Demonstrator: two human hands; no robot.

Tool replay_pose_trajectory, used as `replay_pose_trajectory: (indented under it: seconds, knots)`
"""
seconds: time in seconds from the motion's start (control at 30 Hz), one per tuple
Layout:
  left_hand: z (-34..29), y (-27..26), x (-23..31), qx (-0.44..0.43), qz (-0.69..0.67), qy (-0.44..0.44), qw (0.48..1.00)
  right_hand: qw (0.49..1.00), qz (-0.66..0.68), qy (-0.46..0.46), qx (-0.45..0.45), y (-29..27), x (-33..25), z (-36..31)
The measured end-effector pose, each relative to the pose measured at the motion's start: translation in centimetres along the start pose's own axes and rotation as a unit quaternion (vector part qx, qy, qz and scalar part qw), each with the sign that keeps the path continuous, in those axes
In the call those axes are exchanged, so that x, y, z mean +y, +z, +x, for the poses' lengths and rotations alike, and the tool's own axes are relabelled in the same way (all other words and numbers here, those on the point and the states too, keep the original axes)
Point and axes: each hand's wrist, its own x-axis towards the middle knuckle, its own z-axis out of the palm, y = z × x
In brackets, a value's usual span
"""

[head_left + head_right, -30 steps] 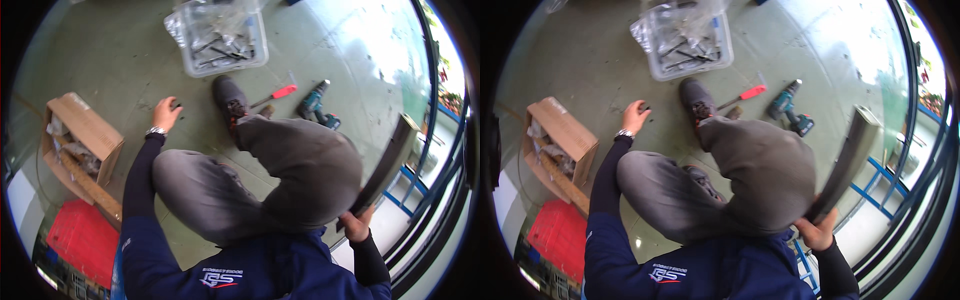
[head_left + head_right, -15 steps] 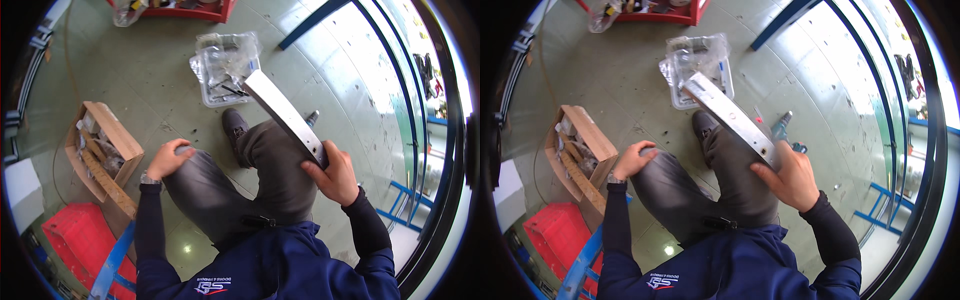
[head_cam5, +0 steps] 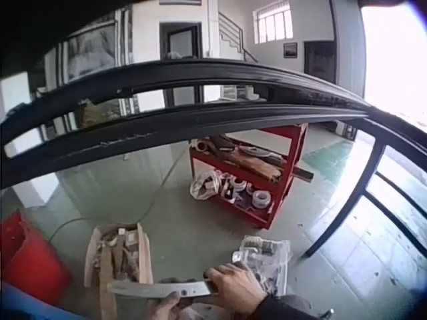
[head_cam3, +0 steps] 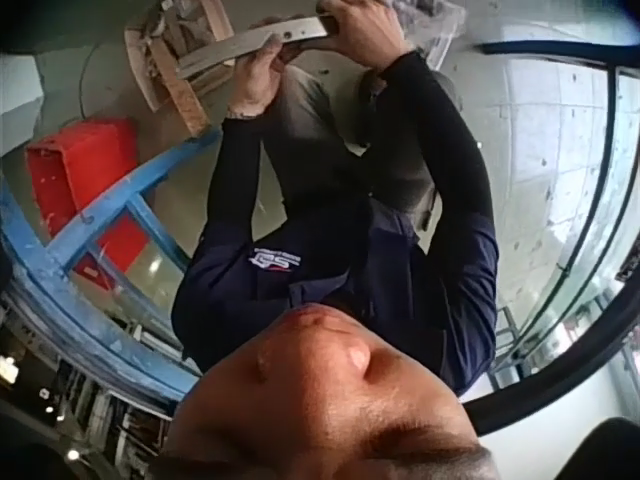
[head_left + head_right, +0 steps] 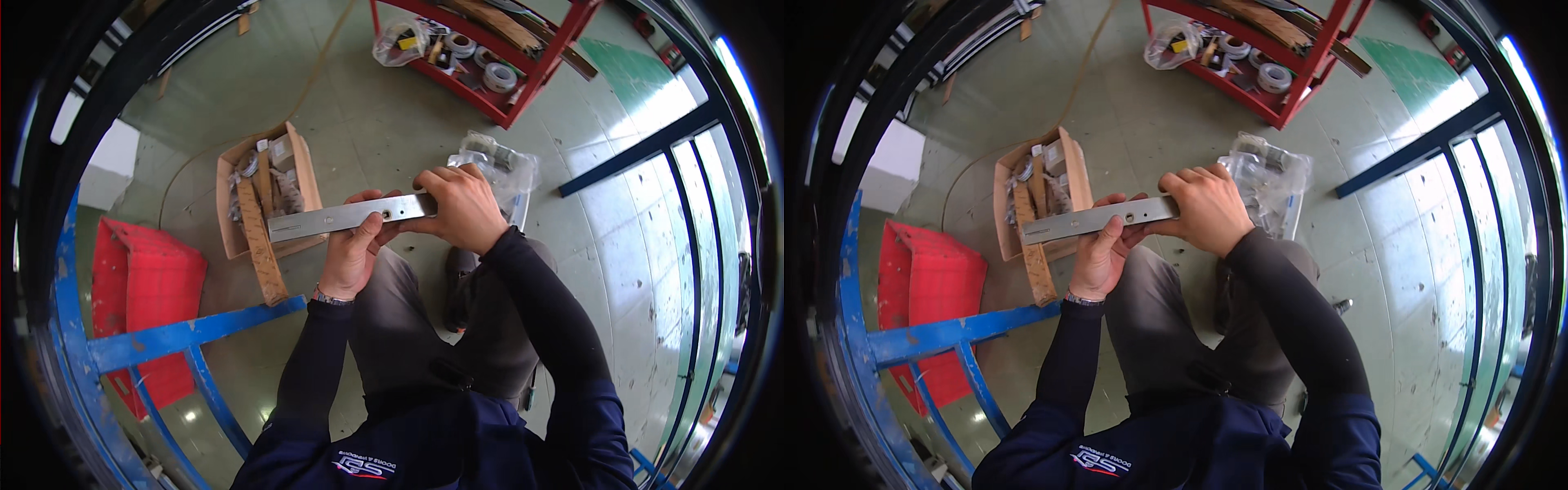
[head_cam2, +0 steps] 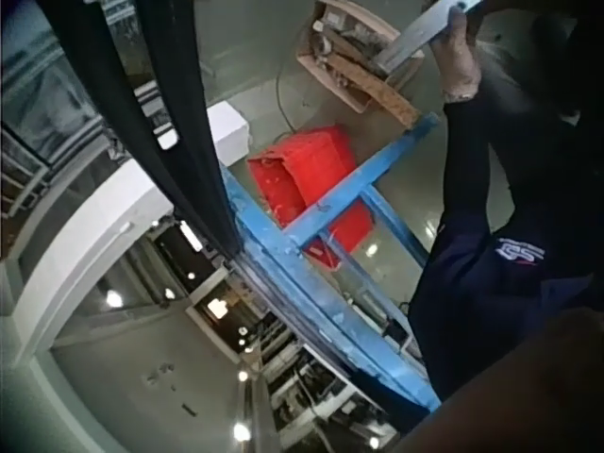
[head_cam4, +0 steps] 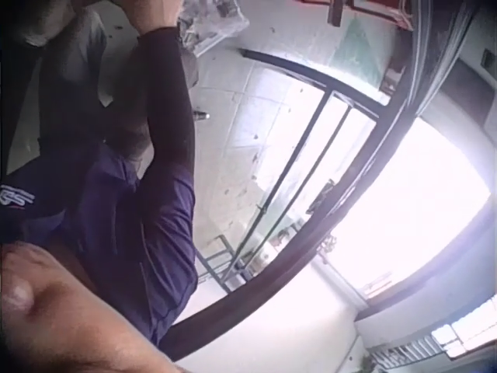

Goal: The person assembles components of a metal frame by attaching brackets with screws, using an electric drill, mallet, and pliers.

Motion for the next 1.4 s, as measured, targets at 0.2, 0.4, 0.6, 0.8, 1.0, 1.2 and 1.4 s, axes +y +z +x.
replay_pose_trajectory:
  seconds: [0.2,0.4,0.6,0.8,1.0,1.2,1.4]
  knots:
    - [-0.6,-4.9,-2.8,0.053,-0.038,-0.016,0.998,0.99,0.064,0.043,-0.118,4.1,2.0,0.8]
    - [-0.9,-6.5,-7.3,0.082,-0.103,-0.022,0.991,0.967,0.083,0.054,-0.233,5.3,3.8,1.0]
    - [-1.0,-6.5,-8.0,0.072,-0.078,-0.045,0.993,0.934,0.128,0.108,-0.316,5.5,5.8,1.5]
    - [-1.3,-6.8,-8.8,0.097,-0.092,-0.041,0.99,0.919,0.159,0.121,-0.341,5.4,6.0,1.6]
    - [-1.0,-7.9,-9.9,0.087,-0.072,-0.02,0.993,0.904,0.181,0.134,-0.364,5.7,5.9,1.5]
    - [-0.8,-7.1,-9.5,0.105,-0.074,-0.016,0.992,0.887,0.193,0.174,-0.382,5.1,5.6,1.6]
    - [-1.0,-8.4,-10.0,0.152,-0.152,-0.02,0.977,0.922,0.173,0.122,-0.324,5.3,6.7,0.9]
